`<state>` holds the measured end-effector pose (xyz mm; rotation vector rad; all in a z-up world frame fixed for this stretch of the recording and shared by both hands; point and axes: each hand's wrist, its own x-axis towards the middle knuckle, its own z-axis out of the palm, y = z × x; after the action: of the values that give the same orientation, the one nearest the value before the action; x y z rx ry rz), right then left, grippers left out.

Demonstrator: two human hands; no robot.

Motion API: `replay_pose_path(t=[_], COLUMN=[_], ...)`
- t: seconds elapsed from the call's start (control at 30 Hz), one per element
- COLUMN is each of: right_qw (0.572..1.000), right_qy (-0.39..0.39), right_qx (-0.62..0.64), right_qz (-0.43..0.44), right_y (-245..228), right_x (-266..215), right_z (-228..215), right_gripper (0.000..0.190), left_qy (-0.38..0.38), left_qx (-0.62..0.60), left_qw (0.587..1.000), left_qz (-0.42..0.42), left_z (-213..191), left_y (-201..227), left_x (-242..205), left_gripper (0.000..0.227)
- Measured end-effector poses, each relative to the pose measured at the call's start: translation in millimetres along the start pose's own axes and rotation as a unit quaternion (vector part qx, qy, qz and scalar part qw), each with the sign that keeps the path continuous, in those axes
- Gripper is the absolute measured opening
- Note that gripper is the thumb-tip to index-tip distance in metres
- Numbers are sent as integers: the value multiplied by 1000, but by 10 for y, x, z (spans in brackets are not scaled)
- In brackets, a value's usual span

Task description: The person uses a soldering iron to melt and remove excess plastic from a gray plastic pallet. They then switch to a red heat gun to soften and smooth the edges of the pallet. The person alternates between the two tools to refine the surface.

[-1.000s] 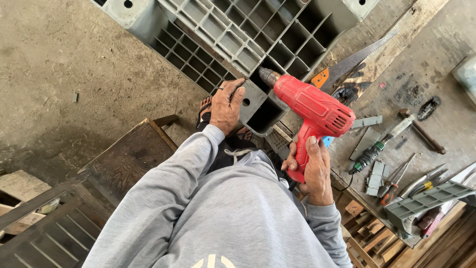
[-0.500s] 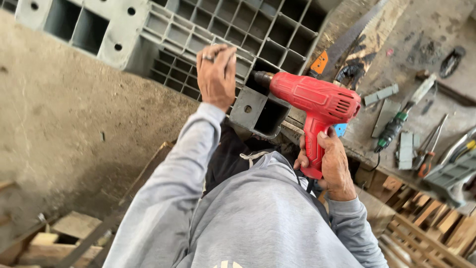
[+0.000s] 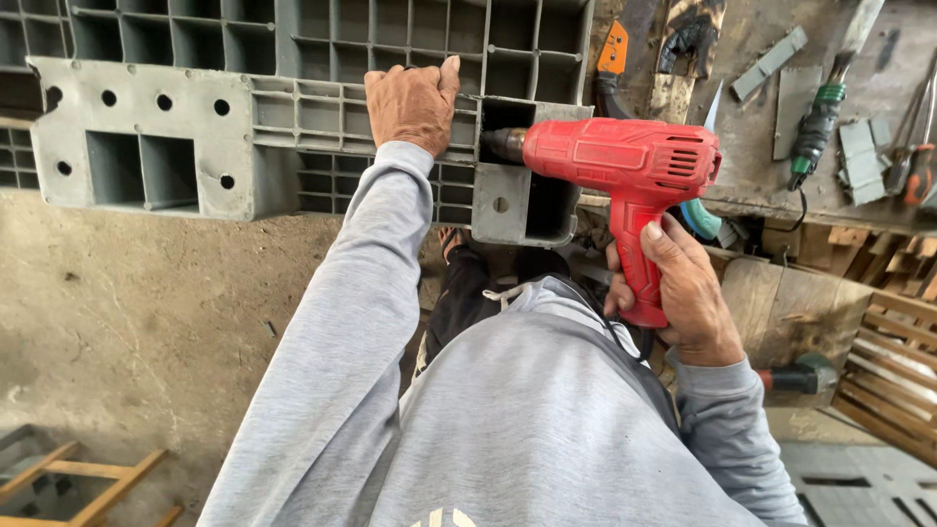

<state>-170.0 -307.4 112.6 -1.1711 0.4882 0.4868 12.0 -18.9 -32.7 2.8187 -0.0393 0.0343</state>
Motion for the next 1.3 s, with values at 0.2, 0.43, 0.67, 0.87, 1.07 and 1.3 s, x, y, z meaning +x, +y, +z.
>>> replay_pose_path(t=[0.2,0.43,0.67,0.87,1.07,1.3], right_qw=[999,999,998,997,997,995], right_qy=[32,53,53,54,59,46], right_qx=[12,4,-24,-53,-50,-88], right_qz=[1,-2,-29,-35,-27,-25], right_y=[-7,9,48,58,58,6], right_x=[-188,-425,-475,-534,-553,-547], right_z=[102,267,383,508,573,587], right_gripper=[43,46,47,49,49,44], left_qy=[31,44,92,94,94,-52], left_qx=[3,-22,-40,-47,-76,1], left_qw=[999,998,994,994,991,997], left_qz=[23,27,45,38,56,65], left_z=[82,121,131,144,129,19], left_y=[-50,-92,-124,-137,-195,-495], left_x=[5,-20,-78,-89,-52,99], left_gripper=[64,64,60,60,61,76])
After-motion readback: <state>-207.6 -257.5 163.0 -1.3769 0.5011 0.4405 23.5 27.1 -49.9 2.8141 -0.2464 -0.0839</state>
